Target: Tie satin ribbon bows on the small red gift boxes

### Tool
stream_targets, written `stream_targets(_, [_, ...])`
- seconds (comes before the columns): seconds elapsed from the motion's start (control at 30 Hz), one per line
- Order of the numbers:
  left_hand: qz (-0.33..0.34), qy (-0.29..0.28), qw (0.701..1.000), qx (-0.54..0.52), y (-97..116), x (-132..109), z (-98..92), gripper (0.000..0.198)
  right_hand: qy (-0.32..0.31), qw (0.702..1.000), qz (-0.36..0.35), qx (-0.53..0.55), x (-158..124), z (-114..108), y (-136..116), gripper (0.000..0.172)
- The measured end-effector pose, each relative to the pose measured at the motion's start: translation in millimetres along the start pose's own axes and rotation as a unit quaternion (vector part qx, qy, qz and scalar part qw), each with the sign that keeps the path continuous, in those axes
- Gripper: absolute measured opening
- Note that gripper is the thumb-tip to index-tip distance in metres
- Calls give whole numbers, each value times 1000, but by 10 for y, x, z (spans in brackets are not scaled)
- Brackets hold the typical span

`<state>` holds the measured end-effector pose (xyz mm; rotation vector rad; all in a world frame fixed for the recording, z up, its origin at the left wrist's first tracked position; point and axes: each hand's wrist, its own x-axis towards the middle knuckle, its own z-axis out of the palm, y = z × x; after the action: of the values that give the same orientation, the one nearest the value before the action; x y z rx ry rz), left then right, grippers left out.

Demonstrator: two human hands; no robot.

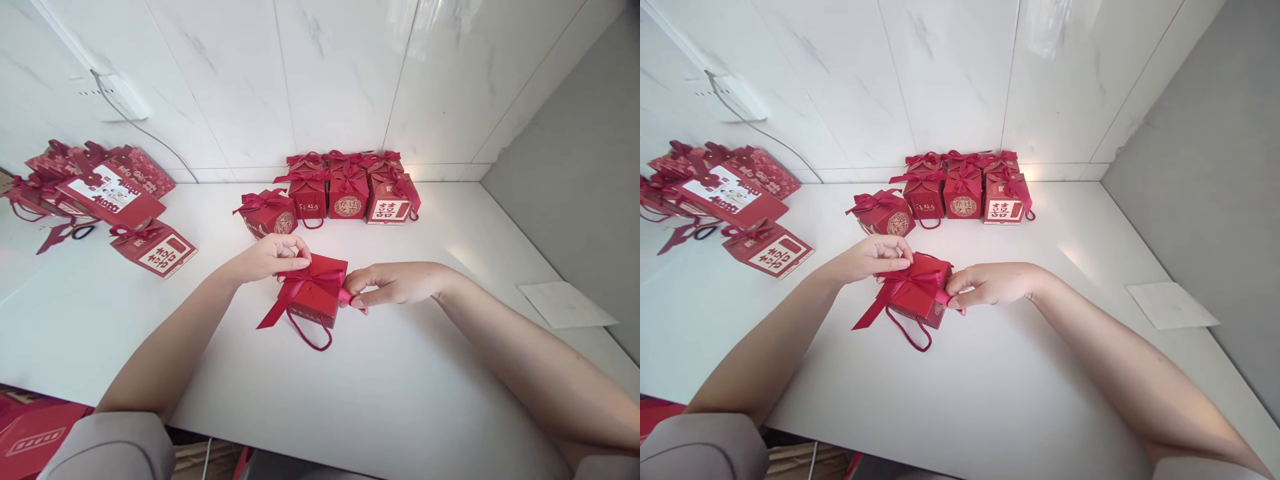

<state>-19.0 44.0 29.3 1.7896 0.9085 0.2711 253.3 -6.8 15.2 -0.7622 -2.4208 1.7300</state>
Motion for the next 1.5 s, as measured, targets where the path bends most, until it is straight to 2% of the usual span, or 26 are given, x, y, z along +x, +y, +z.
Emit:
stream_targets(0.1, [-5, -14, 998, -60, -45, -5, -38, 24, 22, 998, 55, -21, -27, -14, 32, 13])
stream_targets(0.13, [2, -25, 996, -81, -63, -6, -51, 25, 51, 995, 75, -32, -34, -15, 32, 12])
stream_targets(0.2, [23, -59, 991, -117, -100, -3, -77, 27, 153, 983, 102, -24, -31, -8, 16, 14])
stream_targets(0.27, [32, -90, 986, -139, -133, 6, -96, 31, 267, 959, 83, 34, -4, 18, -14, 14])
stream_targets(0.33, [30, -103, 983, -146, -153, 16, -105, 33, 312, 943, 29, 110, 40, 63, -44, 13])
stream_targets(0.43, [31, -102, 982, -155, -154, 24, -102, 27, 279, 946, -20, 164, 106, 145, -60, 24])
stream_targets(0.67, [35, -54, 986, -151, -117, 21, -58, 20, 214, 952, -32, 215, 192, 193, 54, 27])
stream_targets(0.8, [48, -64, 983, -167, -104, 5, -57, 22, 237, 940, -54, 239, 196, 164, 75, 25])
stream_targets(0.93, [48, -69, 985, -151, -121, 15, -71, 23, 246, 939, -38, 236, 182, 144, 62, 30])
stream_targets(1.0, [44, -32, 990, -132, -126, 38, -53, 21, 242, 943, -29, 226, 182, 139, 62, 36])
stream_targets(1.13, [54, 88, 991, -81, -69, 59, 24, 26, 241, 945, -20, 219, 192, 132, 79, 34])
stream_targets(1.23, [31, 160, 987, 19, 21, -7, 40, 28, 247, 942, -21, 224, 191, 125, 83, 32])
stream_targets(1.3, [-32, 132, 985, 109, 70, -78, 10, 33, 252, 940, -20, 229, 187, 118, 80, 32])
stream_targets(1.37, [-92, 51, 980, 170, 103, -140, -38, 44, 250, 940, -17, 232, 183, 110, 79, 32])
stream_targets(1.43, [-113, -21, 975, 191, 125, -173, -80, 51, 238, 942, -17, 236, 182, 102, 86, 32])
stream_targets(1.5, [-100, -63, 978, 174, 146, -175, -106, 51, 225, 944, -22, 241, 184, 95, 106, 32])
